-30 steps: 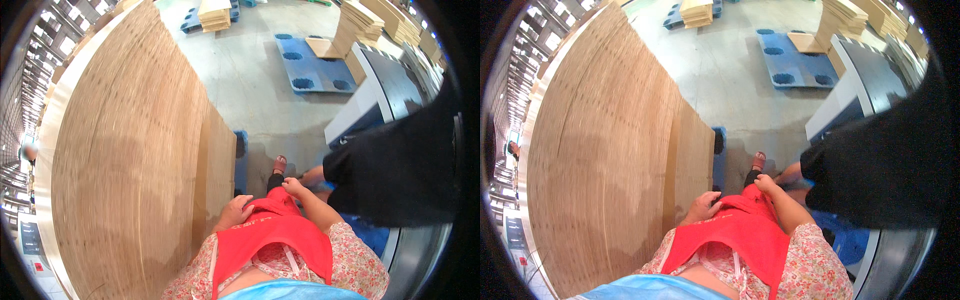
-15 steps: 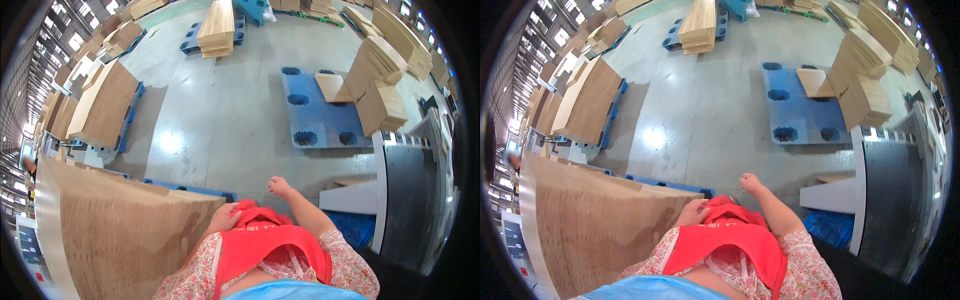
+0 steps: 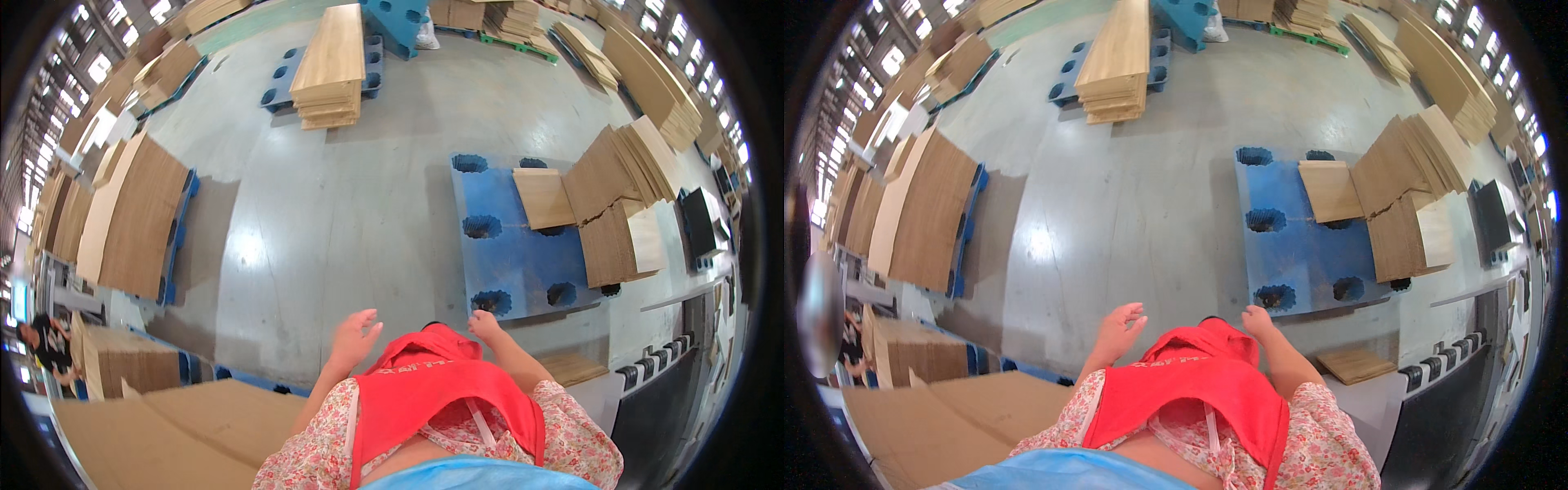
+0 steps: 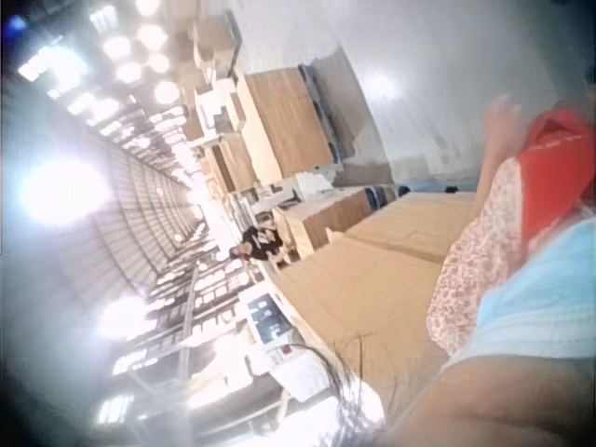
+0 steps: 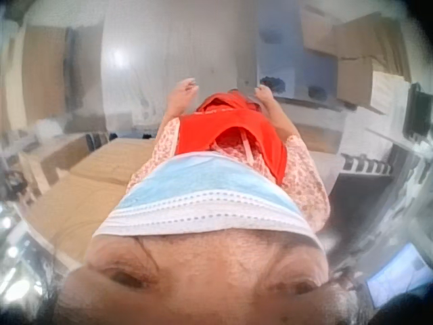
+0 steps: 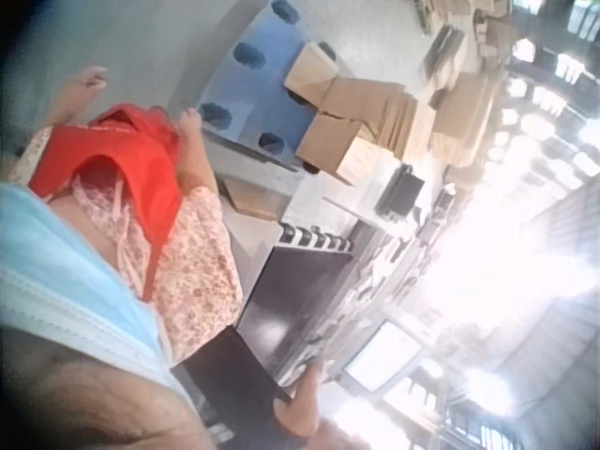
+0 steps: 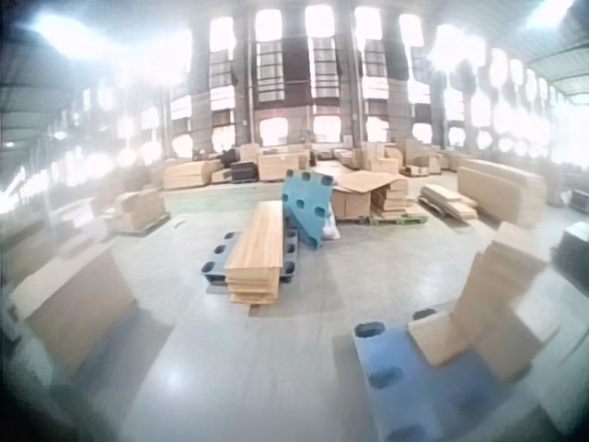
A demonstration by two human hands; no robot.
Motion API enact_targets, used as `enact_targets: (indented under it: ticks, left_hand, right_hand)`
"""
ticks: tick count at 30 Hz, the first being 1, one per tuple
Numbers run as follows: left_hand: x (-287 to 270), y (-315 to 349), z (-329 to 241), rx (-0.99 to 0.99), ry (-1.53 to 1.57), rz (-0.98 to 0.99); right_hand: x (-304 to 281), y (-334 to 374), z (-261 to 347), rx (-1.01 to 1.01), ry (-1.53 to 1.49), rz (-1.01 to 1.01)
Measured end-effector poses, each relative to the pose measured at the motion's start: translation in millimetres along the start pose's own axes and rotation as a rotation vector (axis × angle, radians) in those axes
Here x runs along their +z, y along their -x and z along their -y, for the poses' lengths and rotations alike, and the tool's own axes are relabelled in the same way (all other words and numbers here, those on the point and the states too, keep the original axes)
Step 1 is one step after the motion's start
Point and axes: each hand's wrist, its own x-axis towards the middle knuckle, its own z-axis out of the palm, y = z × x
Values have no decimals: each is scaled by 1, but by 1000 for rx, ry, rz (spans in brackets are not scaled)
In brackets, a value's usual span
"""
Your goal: The person moves wooden boards from a stack to a machine, then stacks them on a pallet and moves the pallet.
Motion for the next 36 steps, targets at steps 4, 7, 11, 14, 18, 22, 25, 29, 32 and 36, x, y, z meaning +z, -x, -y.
enact_targets:
  ticks: [4, 7, 11, 14, 18, 22, 25, 29, 32, 36]
  left_hand:
    - [-3, -127, -7, 142, -2, 41]
    - [5, -224, -30, 218, -42, 63]
    - [-11, -308, -67, 62, 0, 88]
    - [-9, -384, -88, 15, 52, 154]
    - [-28, -483, -71, -61, 54, 116]
    - [-45, -596, -53, -106, 26, 165]
    - [-50, -693, -68, -70, -40, 204]
    - [-67, -829, -128, -34, -264, 222]
    - [-67, -927, -136, -2, -128, 299]
    - [-47, -1028, -157, 45, -132, 410]
  right_hand:
    - [-37, -67, 17, 346, -120, 83]
    - [-83, -137, -35, -545, 848, 202]
    - [-99, -254, 72, 175, -48, 69]
    - [-118, -353, 94, -20, 129, -85]
    - [-146, -455, 232, 58, -11, 72]
    - [-153, -549, 282, 59, -43, 22]
    - [-170, -598, 274, 31, 200, 31]
    - [-174, -658, 257, -136, 491, -55]
    - [-196, -680, 334, 186, 31, -91]
    - [-178, -718, 317, 332, -25, -219]
